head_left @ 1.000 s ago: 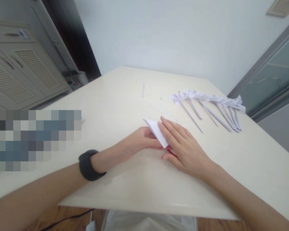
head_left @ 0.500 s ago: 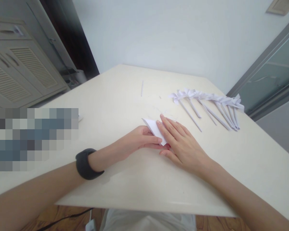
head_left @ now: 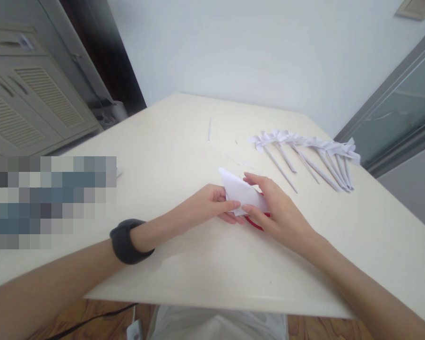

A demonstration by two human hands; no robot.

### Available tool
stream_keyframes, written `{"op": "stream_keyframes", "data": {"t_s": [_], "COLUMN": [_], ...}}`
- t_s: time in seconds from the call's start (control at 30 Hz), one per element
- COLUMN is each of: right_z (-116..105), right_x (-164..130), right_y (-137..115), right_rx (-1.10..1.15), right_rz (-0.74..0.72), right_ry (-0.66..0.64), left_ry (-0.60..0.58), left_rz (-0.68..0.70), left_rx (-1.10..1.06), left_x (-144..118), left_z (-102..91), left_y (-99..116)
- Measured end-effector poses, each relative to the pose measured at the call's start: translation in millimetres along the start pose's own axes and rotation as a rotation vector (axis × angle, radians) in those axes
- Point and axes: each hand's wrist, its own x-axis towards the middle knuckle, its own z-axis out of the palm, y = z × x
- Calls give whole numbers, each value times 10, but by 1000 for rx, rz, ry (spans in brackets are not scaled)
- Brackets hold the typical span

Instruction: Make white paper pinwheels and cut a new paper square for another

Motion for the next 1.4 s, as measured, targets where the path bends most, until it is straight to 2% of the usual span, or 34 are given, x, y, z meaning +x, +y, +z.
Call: {"op": "stream_keyframes", "data": {"t_s": [0.13, 0.33, 0.53, 1.0, 1.4], "right_z": [-53, -40, 20, -51, -2], "right_x": [25, 49, 42, 51, 72], "right_y": [-8, -9, 42, 83, 77], "right_rx": [254, 510, 488, 526, 555], "right_rz": [161, 208, 252, 330, 364], "right_ry": [-65, -249, -289, -253, -212], "left_ry": [-101, -189, -230, -56, -116], "left_rz": [14, 0, -43, 14, 40], "left_rx": [43, 83, 116, 222, 215], "left_x": [34, 64, 60, 82, 44], "left_z": [-1, -22, -11, -116, -82], "left_y": [-74, -141, -160, -103, -85]}}
